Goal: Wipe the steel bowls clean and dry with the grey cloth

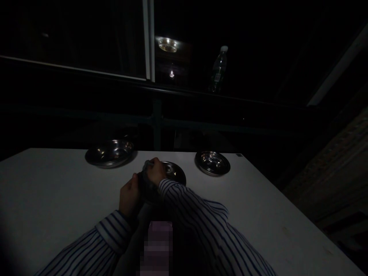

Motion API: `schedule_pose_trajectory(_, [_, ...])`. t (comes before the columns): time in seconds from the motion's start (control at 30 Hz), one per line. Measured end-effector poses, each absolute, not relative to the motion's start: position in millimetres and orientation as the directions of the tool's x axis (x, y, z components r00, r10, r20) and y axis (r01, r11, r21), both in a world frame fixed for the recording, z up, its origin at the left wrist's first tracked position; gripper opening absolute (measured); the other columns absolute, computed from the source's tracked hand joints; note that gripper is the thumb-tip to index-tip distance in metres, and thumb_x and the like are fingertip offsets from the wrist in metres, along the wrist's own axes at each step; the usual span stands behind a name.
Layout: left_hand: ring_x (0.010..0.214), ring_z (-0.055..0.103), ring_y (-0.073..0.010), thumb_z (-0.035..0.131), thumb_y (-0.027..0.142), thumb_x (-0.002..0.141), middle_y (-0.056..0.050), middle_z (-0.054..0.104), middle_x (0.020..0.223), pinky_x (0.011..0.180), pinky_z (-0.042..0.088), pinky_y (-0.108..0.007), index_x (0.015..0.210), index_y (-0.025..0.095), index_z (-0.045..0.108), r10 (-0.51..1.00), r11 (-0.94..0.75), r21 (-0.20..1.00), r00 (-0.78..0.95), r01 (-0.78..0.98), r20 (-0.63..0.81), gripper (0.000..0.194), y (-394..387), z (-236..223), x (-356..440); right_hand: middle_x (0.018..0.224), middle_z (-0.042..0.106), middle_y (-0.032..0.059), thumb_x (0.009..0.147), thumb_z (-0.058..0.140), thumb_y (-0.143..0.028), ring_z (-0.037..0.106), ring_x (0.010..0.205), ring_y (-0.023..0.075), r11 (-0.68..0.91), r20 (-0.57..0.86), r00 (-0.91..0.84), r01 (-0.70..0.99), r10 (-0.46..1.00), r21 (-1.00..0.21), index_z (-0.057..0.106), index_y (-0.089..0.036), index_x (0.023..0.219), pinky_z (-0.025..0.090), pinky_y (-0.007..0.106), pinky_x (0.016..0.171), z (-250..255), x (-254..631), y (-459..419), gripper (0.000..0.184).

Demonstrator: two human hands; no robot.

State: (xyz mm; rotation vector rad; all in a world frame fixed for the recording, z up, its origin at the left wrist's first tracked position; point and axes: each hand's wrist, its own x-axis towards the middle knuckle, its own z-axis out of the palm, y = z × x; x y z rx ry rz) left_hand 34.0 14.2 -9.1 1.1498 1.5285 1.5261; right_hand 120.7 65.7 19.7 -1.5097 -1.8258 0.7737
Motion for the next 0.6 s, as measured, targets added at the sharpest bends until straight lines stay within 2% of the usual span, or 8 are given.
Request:
schedule_pose_trajectory(0.07, [0.064, 0.061, -0.0206, 0.039, 0.05, 0.079, -0.011, 0.068, 0.066, 0.055, 0.044, -0.028, 0.068, 0.013, 0.064, 0.913, -0.072, 0.99, -0.391, 0.123, 0.115, 0.046, 13.4, -8.7, 33.9, 0.099, 0.06, 0.0082, 0.082, 0.044, -0.013, 0.055, 0.094, 0.0164, 0.159, 0.107, -0.122, 0.601, 0.987, -0.783, 0.051, -0.016, 0.095, 0.041, 0.03, 0.083, 19.5, 117.5, 64.7, 0.015])
schedule_pose_trajectory(0.2, [0.062, 0.061, -0.0206, 0.039, 0.052, 0.079, -0.01, 0.067, 0.064, 0.054, 0.044, -0.027, 0.066, 0.014, 0.063, 0.909, -0.057, 0.992, -0.404, 0.113, 0.098, 0.046, 12.7, -9.2, 32.9, 0.08, 0.062, -0.0012, 0.074, 0.057, -0.016, 0.058, 0.077, 0.0122, 0.196, 0.062, -0.249, 0.559, 0.967, -0.806, 0.054, -0.02, 0.082, 0.044, 0.021, 0.069, 15.8, 115.9, 61.1, 0.009])
schedule_pose_trajectory(0.37, [0.064, 0.061, -0.02, 0.037, 0.047, 0.08, -0.009, 0.067, 0.064, 0.055, 0.045, -0.027, 0.071, 0.013, 0.064, 0.919, -0.057, 0.994, -0.384, 0.094, 0.089, 0.045, 12.2, -10.4, 36.0, 0.091, 0.06, 0.0042, 0.081, 0.046, -0.018, 0.056, 0.086, 0.0145, 0.09, 0.06, -0.069, 0.591, 0.996, -0.802, 0.048, -0.019, 0.092, 0.043, 0.026, 0.075, 16.3, 119.5, 67.1, 0.011])
schedule_pose_trajectory(0.5, [0.061, 0.061, -0.0202, 0.038, 0.046, 0.08, -0.01, 0.067, 0.062, 0.055, 0.044, -0.027, 0.066, 0.013, 0.064, 0.91, -0.038, 0.994, -0.408, 0.106, 0.078, 0.044, 11.8, -10.1, 35.4, 0.081, 0.06, -0.0004, 0.075, 0.056, -0.02, 0.058, 0.077, 0.013, 0.1, 0.019, -0.145, 0.576, 0.989, -0.811, 0.051, -0.021, 0.084, 0.044, 0.023, 0.068, 14.7, 117.7, 69.2, 0.01])
schedule_pose_trajectory(0.6, [0.066, 0.062, -0.0209, 0.039, 0.045, 0.081, -0.011, 0.069, 0.069, 0.058, 0.044, -0.027, 0.072, 0.012, 0.066, 0.909, -0.042, 0.994, -0.409, 0.101, 0.08, 0.044, 12.1, -10.4, 35.7, 0.085, 0.06, 0.0019, 0.077, 0.053, -0.021, 0.057, 0.082, 0.015, 0.049, 0.004, -0.078, 0.592, 0.997, -0.804, 0.049, -0.021, 0.087, 0.044, 0.026, 0.072, 15.2, 119.0, 73.9, 0.01])
